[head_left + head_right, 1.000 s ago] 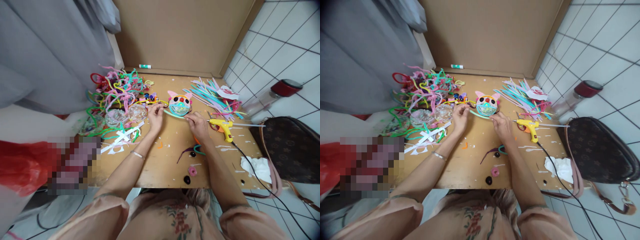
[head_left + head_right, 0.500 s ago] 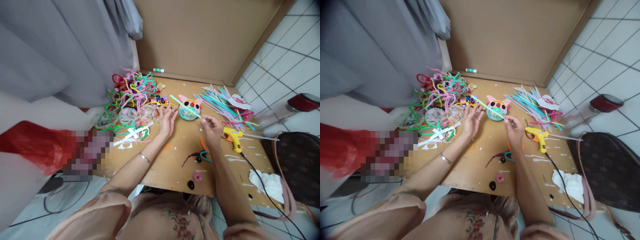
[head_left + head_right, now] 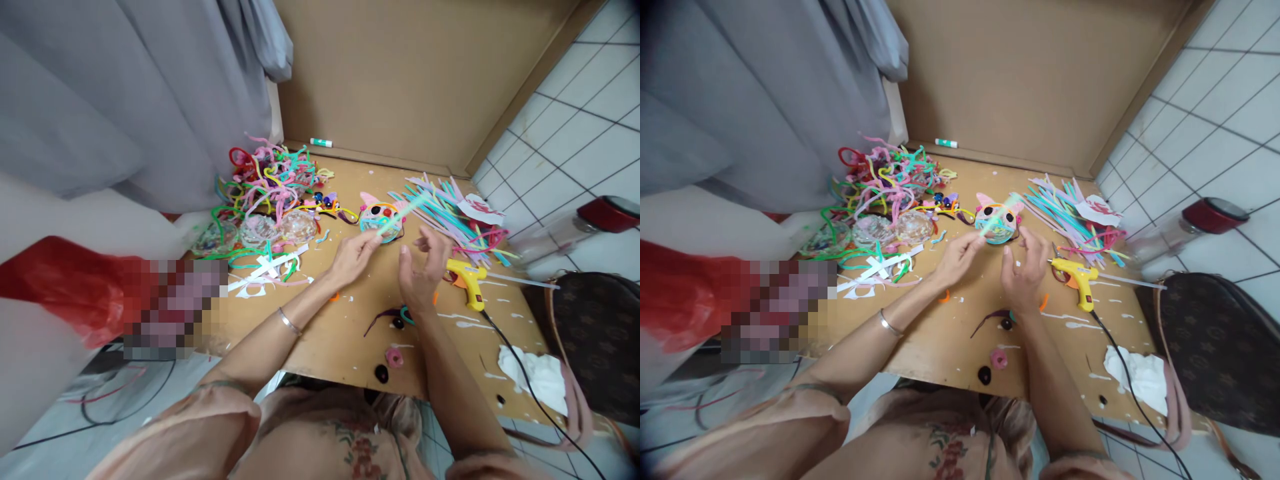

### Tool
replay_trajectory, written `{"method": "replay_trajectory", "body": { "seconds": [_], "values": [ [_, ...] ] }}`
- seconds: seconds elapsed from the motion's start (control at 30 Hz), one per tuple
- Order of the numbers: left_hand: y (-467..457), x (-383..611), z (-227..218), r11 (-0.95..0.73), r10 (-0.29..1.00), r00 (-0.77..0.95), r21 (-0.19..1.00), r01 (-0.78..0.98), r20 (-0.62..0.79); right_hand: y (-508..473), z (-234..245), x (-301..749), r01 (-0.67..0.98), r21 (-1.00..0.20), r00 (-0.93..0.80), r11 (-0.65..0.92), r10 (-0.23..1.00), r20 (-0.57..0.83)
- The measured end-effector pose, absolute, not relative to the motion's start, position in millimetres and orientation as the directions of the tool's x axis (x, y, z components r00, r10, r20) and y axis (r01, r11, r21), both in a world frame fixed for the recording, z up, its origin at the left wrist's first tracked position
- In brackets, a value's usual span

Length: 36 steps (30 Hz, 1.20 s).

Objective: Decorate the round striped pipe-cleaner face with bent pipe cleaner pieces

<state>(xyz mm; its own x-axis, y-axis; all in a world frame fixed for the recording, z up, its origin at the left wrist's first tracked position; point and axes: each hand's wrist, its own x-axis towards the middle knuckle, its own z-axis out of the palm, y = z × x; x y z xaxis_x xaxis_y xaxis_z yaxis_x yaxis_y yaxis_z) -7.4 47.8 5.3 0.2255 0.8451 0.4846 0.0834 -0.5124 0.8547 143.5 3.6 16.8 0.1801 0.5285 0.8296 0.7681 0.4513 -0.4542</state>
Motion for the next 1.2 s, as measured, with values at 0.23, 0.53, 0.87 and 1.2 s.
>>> {"method": "replay_trajectory", "body": {
  "seconds": [0.23, 0.53, 0.87, 1.2],
  "values": [
    [54, -21, 6, -0.691, 0.721, 0.446, 0.597, 0.409, 0.530, 13, 9, 163, 0.949, -0.143, -0.023, 0.281, 0.514, 0.857],
    [66, -30, -1, -0.702, 0.709, 0.268, 0.619, 0.352, 0.652, 23, -2, 176, 0.928, -0.306, 0.136, 0.214, 0.570, 0.810],
    [94, -46, -23, -0.713, 0.668, 0.259, 0.501, 0.490, 0.698, 33, -16, 178, 0.843, -0.510, 0.280, 0.167, 0.674, 0.684],
    [95, -49, -21, -0.620, 0.730, 0.145, 0.558, 0.552, 0.668, 38, -17, 176, 0.781, -0.584, 0.330, 0.220, 0.649, 0.685]
  ]
}}
